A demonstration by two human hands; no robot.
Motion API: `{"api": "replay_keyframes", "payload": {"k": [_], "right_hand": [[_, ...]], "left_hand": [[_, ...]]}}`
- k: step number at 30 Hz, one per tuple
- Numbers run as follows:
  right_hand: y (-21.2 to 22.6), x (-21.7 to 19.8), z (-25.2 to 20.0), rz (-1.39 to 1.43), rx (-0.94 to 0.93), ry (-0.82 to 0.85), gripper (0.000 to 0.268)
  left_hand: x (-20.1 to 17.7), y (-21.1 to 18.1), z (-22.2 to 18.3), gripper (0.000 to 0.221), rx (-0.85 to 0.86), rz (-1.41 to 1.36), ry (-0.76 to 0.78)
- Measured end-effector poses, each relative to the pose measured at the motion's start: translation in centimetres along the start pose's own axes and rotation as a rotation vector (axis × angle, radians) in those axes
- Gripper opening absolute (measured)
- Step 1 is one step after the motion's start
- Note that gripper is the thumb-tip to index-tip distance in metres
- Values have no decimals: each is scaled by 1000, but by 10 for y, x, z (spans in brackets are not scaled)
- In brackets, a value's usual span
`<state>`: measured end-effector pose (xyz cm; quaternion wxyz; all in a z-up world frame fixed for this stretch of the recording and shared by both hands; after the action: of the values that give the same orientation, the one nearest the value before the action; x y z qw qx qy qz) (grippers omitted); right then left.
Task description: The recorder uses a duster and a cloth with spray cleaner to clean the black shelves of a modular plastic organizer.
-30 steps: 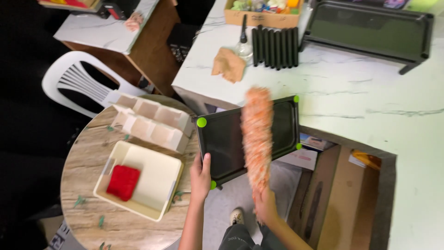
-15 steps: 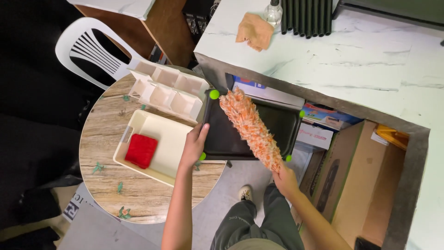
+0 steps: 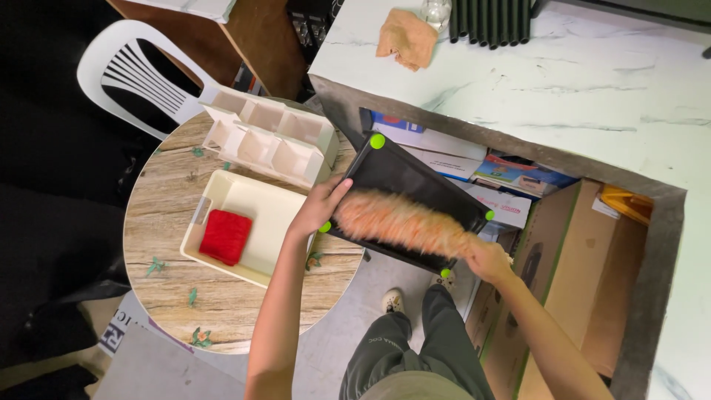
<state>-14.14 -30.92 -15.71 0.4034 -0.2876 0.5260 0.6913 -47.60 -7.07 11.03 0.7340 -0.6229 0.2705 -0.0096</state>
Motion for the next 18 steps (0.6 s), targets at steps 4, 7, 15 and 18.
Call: {"api": "replay_keyframes", "payload": {"k": [4, 7, 15, 18], "right_hand": [[37, -28, 12, 140, 297, -402, 33], [29, -17, 3, 98, 149, -128, 28], [-37, -42, -113, -122, 609, 29, 47], [6, -16, -105, 72, 884, -92, 63]], "left_hand": [[4, 21, 4, 48, 45, -40, -52], [-2, 26, 5, 50, -297, 19, -78], [-44, 0, -18, 35, -36, 33, -450], [-34, -1, -30, 32, -122, 53, -521]]}}
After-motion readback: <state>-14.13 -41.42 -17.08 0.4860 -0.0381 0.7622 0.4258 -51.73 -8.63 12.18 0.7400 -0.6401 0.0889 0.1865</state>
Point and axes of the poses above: each hand's wrist, its own z-axis towards the middle knuckle, its own x-axis out of the palm, y = z × x, the point moved 4 cm from there along z, towards the middle knuckle, and after that the axes turned 14 degrees about -y, right-handed, at the moved point
